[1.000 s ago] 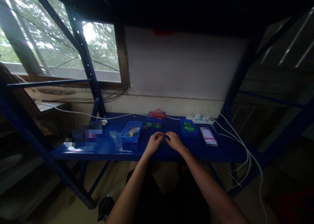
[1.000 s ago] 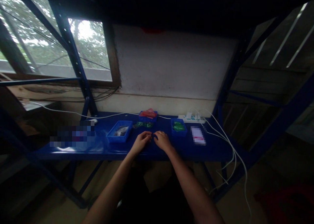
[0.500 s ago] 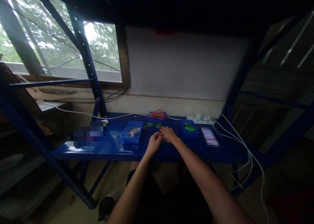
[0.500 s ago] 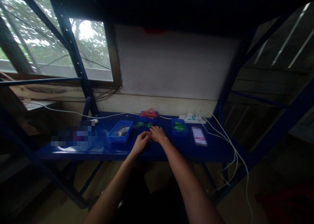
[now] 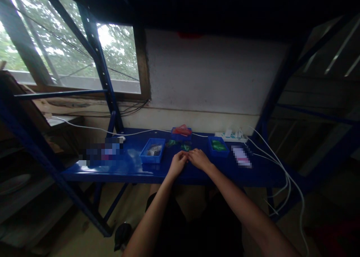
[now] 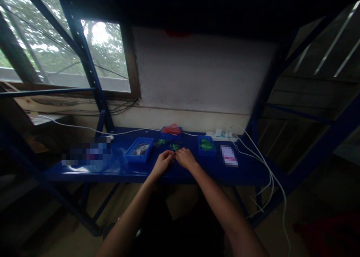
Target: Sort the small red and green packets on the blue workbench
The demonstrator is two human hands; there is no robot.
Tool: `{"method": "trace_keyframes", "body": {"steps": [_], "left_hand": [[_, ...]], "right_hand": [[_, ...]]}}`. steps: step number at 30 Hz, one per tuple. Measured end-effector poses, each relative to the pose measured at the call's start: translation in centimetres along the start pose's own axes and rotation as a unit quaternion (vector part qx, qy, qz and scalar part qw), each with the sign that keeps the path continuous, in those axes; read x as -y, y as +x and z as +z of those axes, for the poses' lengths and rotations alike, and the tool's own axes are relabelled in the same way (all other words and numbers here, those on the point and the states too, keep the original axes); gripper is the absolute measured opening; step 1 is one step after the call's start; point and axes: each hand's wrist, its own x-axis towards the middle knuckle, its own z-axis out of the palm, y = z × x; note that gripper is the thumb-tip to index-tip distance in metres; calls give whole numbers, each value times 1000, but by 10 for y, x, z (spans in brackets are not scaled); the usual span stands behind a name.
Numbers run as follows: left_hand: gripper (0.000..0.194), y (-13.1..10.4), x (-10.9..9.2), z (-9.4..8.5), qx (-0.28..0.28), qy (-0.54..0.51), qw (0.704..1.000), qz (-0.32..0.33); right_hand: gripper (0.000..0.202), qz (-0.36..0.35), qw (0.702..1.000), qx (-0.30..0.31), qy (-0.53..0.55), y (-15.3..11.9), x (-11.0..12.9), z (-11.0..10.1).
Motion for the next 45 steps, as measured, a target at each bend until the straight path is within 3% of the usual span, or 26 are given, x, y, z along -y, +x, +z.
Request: {"method": "trace_keyframes", "body": {"steps": [8,14,17,22,25,28,31,34,45], "left_hand": [[12,2,0,-2,-61,46,997,23],[13,2,0,-4,-63,42,997,28],[13,2,1,-4,-57,43,997,28],[14,3,2,-5,-55,56,996,27],[22,3,4,-4,-57,67,995,37],[29,1,4,-1,-1,77,996,39],[23,0,3,-1,51,99,993,36],[21,-1,1,-3,46,95,994,33],[34,-2,-2,-3,48,32,998,6]], "right_hand": [[32,0,995,-87,51,-48,-8,-10],[44,41,988,-96,112,-38,1,2],[38,58,987,-64,135,-29,5,11],[33,83,982,-91,140,-30,5,15],[32,72,963,-133,225,-35,0,16],[28,89,919,-173,343,-37,-7,17],[26,116,874,-170,440,-36,-12,19],[25,113,841,-154,507,-35,-11,19],[19,96,843,-121,516,-38,-11,12]]}}
